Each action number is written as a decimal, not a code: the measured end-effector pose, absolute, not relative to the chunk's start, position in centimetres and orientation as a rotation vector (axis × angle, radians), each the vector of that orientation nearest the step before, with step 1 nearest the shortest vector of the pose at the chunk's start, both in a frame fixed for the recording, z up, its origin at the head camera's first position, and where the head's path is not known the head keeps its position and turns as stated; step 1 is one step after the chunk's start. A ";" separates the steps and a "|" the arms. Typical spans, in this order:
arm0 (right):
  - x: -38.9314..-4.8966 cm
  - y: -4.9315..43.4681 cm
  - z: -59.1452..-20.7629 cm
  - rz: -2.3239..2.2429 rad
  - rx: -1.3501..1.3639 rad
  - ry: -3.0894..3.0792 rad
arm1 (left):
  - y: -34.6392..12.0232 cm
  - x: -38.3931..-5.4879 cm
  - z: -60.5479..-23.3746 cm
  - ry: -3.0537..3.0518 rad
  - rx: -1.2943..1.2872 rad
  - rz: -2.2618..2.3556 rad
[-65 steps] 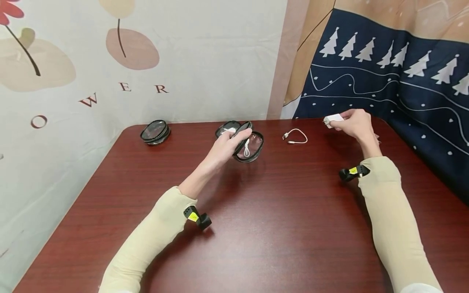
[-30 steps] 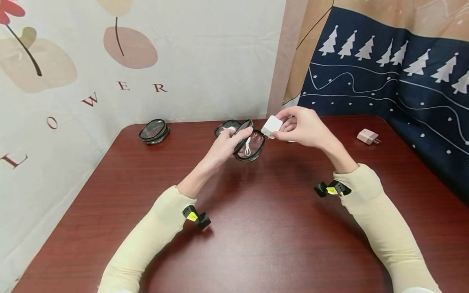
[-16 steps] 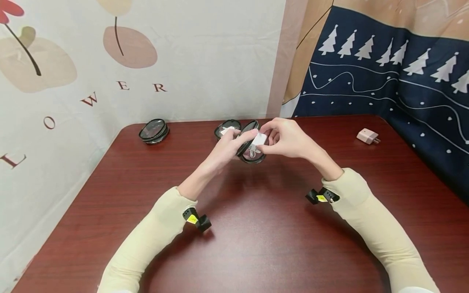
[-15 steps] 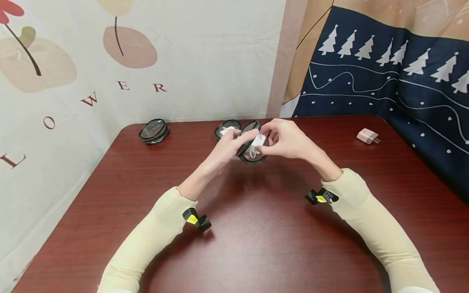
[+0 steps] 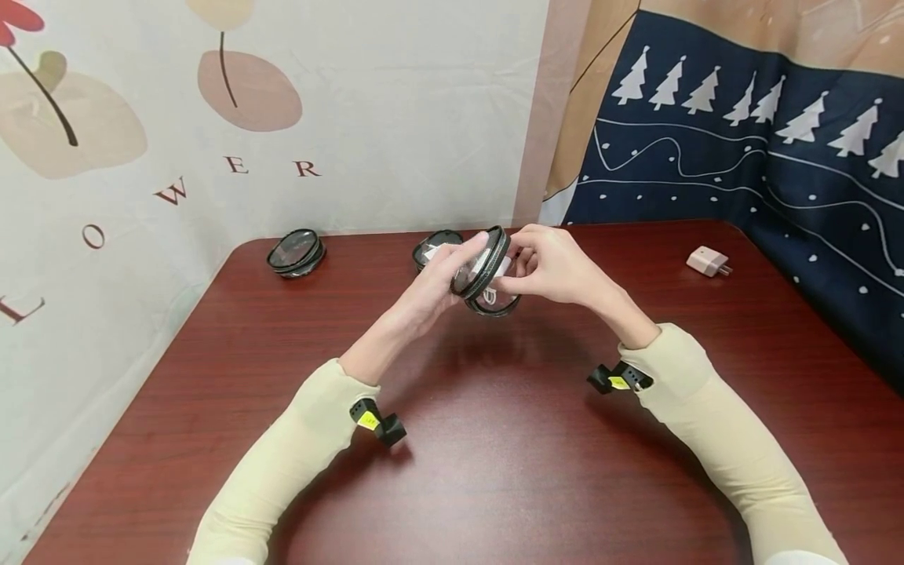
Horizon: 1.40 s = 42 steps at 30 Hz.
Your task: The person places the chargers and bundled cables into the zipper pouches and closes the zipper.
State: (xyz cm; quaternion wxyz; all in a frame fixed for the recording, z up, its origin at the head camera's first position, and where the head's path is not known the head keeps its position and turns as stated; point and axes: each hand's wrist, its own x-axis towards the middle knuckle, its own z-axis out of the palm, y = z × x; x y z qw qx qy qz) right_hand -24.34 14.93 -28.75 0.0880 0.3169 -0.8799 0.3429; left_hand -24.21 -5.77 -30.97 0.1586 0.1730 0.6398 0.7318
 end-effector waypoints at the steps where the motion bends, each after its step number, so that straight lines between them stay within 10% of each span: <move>1: -24.3 15.0 -28.7 1.038 0.941 -2.622 | -5.8 -24.2 -31.0 1.823 0.475 2.099; 42: -23.9 15.5 -27.9 1.509 0.956 -2.440 | -6.8 -24.5 -30.9 1.545 0.265 2.183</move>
